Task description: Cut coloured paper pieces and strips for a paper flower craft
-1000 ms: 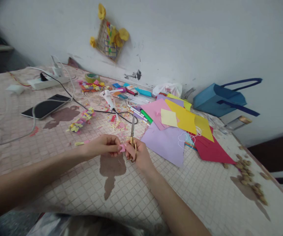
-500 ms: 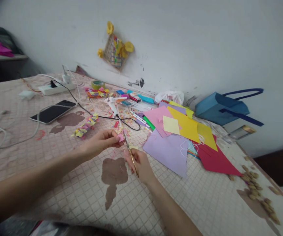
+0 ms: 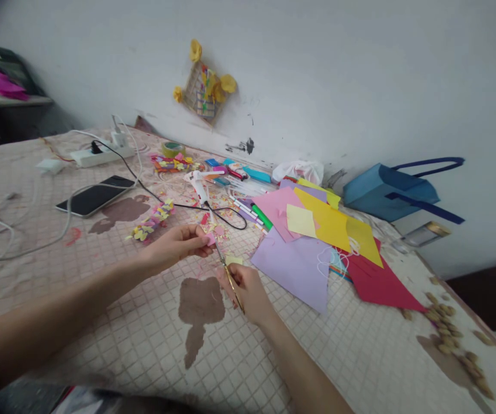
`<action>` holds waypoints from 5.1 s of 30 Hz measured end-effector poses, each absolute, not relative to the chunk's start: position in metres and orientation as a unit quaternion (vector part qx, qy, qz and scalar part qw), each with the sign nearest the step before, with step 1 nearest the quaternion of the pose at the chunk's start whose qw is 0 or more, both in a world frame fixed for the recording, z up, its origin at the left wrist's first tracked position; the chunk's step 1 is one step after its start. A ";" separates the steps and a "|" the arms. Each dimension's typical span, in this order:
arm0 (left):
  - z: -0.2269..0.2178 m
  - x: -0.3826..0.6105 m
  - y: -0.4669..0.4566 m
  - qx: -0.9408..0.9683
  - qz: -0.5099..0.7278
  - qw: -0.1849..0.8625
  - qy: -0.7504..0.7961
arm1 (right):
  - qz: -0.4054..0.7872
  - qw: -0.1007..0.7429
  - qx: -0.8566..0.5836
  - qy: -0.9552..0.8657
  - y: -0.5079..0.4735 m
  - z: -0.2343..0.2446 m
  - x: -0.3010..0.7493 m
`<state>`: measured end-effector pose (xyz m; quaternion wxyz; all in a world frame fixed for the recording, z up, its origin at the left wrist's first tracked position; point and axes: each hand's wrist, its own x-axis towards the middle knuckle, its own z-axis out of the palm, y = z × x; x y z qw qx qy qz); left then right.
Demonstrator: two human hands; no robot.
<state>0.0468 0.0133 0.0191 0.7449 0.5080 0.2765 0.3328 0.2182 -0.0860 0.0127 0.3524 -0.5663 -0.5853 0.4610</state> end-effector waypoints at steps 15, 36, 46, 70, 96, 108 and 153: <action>0.023 0.046 0.013 0.511 0.327 0.745 0.277 | 0.484 0.367 -0.571 -0.552 -0.085 0.015 0.215; 0.024 0.045 0.010 0.560 0.255 0.747 0.252 | 0.462 0.431 -0.592 -0.501 -0.083 0.018 0.216; 0.021 0.050 -0.006 0.639 0.178 0.709 0.238 | 0.513 0.463 -0.539 -0.482 -0.082 0.011 0.219; 0.016 0.052 -0.004 0.638 0.216 0.697 0.245 | 0.493 0.466 -0.554 -0.482 -0.083 0.012 0.215; 0.017 0.054 -0.005 0.564 0.230 0.752 0.250 | 0.506 0.482 -0.532 -0.479 -0.082 0.012 0.215; 0.017 0.055 -0.006 0.518 0.260 0.766 0.278 | 0.551 0.480 -0.508 -0.455 -0.082 0.008 0.216; 0.018 0.058 -0.013 0.447 0.235 0.817 0.278 | 0.297 0.464 -0.589 -0.591 -0.085 0.005 0.212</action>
